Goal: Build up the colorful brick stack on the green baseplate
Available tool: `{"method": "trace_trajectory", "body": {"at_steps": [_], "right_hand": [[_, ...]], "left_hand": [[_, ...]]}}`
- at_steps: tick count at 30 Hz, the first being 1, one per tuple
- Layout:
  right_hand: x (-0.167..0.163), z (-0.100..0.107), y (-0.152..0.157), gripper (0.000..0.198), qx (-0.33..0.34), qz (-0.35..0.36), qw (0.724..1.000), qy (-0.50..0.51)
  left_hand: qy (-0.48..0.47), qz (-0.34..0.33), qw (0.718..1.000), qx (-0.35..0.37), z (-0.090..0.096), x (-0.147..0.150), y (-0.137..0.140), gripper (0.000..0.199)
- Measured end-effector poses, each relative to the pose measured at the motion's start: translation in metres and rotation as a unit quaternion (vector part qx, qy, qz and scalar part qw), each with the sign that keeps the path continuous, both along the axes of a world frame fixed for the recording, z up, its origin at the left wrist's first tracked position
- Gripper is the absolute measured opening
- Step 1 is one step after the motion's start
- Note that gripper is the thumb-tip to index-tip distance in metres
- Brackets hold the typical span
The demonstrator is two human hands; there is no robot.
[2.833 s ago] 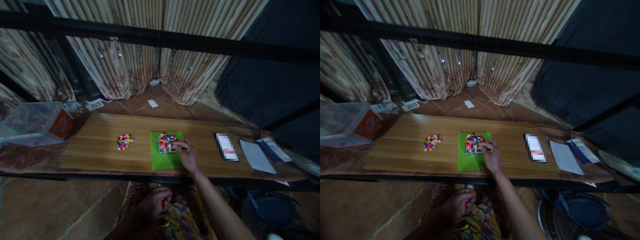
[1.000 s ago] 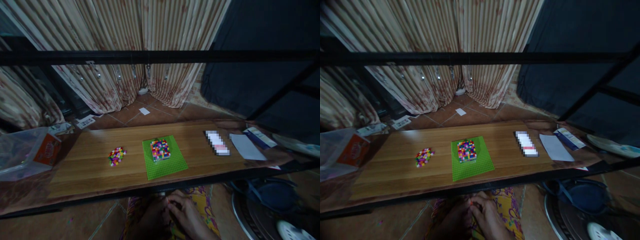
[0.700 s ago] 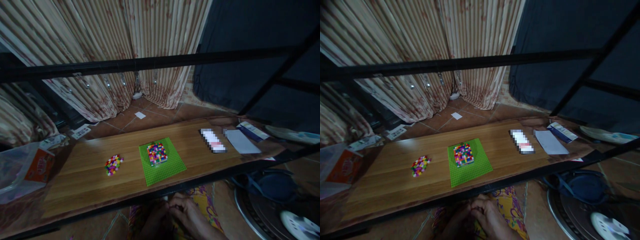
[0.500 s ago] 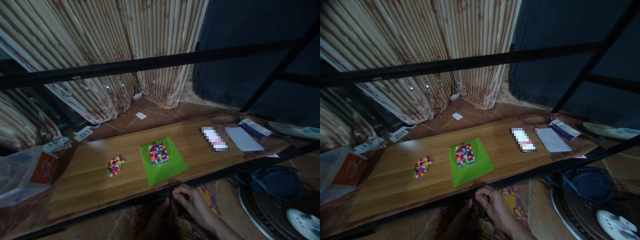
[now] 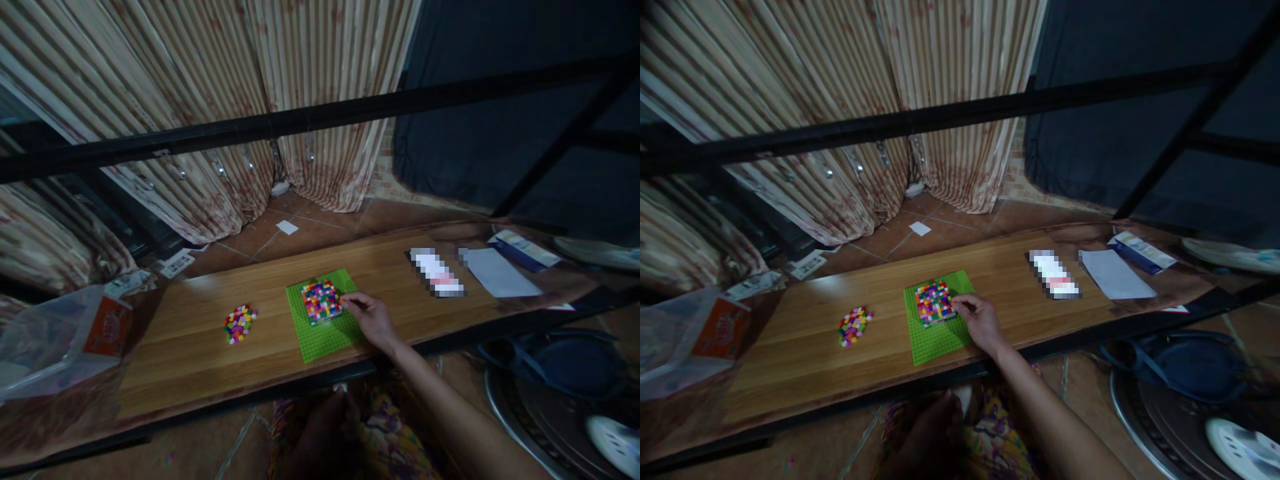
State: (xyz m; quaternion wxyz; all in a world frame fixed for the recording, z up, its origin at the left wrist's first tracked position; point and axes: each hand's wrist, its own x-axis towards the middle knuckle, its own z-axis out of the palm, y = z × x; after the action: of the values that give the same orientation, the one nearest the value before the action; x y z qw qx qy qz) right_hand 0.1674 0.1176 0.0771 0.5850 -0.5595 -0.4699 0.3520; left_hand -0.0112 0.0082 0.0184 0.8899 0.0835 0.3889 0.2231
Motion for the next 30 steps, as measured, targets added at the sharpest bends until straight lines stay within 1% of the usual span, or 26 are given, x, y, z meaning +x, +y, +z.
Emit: {"method": "trace_trajectory", "body": {"at_steps": [3, 6, 12, 17, 19, 21, 24, 30], "right_hand": [[0.001, -0.007, 0.002, 0.02, 0.005, 0.002, 1.0, -0.008], [0.001, -0.008, 0.003, 0.02, 0.016, 0.006, 1.0, -0.024], [0.0, -0.004, 0.008, 0.019, 0.032, 0.01, 0.998, -0.052], [-0.001, 0.001, 0.01, 0.015, 0.028, 0.024, 0.998, -0.054], [-0.002, 0.004, 0.011, 0.013, 0.016, 0.026, 0.999, -0.026], [-0.004, 0.005, 0.012, 0.011, -0.008, 0.021, 0.999, 0.033], [-0.007, 0.007, 0.016, 0.013, -0.041, 0.011, 0.993, 0.111], [-0.01, 0.01, 0.021, 0.019, -0.078, 0.006, 0.98, 0.182]], "left_hand": [[0.002, 0.003, 1.0, 0.0, 0.0, 0.0, -0.001, 0.031], [0.012, 0.003, 1.0, 0.009, -0.001, 0.0, -0.001, 0.032], [-0.006, 0.0, 1.0, 0.008, -0.01, 0.0, -0.003, 0.031], [-0.014, -0.01, 1.0, 0.016, -0.009, -0.001, -0.003, 0.032], [-0.008, -0.012, 1.0, 0.015, -0.008, -0.001, -0.003, 0.032], [-0.002, -0.009, 1.0, 0.016, -0.008, 0.0, -0.002, 0.031], [-0.002, -0.011, 1.0, 0.016, -0.01, 0.001, -0.003, 0.031], [-0.004, -0.016, 1.0, 0.025, -0.009, -0.001, -0.005, 0.033]]}}
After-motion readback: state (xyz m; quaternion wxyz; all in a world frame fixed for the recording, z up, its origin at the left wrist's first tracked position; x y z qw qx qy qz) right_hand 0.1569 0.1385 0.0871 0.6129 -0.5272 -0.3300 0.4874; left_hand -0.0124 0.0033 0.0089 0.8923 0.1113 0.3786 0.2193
